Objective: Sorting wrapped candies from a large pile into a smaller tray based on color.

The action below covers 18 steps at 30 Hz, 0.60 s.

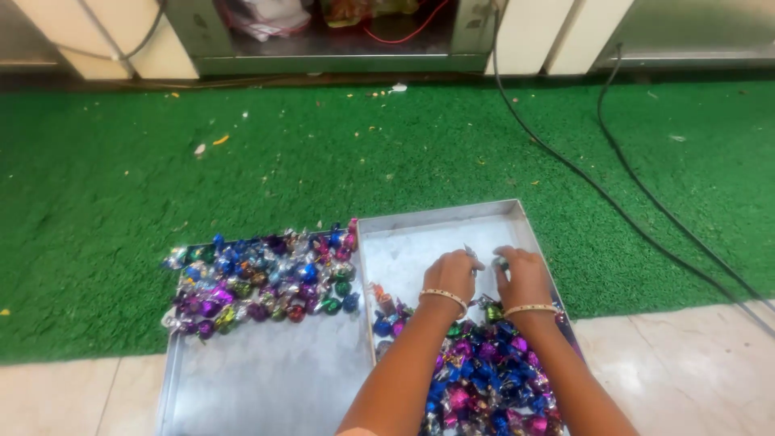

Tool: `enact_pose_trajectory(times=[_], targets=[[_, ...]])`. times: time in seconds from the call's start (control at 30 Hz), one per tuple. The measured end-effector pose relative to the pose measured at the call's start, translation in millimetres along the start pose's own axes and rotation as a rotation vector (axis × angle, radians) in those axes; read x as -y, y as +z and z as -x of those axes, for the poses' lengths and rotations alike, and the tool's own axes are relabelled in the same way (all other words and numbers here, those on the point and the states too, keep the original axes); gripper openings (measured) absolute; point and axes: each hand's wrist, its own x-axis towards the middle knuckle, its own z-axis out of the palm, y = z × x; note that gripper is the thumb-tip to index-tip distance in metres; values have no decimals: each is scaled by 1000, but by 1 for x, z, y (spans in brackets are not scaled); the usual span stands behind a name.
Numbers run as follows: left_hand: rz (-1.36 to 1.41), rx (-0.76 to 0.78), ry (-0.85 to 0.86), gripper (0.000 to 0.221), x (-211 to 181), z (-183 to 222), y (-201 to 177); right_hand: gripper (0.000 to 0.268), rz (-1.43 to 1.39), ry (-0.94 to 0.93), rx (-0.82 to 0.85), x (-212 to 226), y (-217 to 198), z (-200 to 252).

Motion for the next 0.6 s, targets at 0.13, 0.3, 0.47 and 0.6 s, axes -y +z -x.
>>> enact_pose_trajectory(times=[0.13, 0.3, 0.47, 0.6], targets=[[8, -19, -62, 24, 7, 4, -29, 25, -62, -68, -25, 47, -4, -8], [-11, -164, -32, 17, 36, 26, -84, 39, -113, -150, -18, 111, -6, -10], [46, -156, -50, 11, 73, 67, -151, 47, -200, -149, 100, 190, -5, -4], [13, -143, -76, 1, 106, 105, -203, 46, -265, -144, 240, 244, 14, 9]])
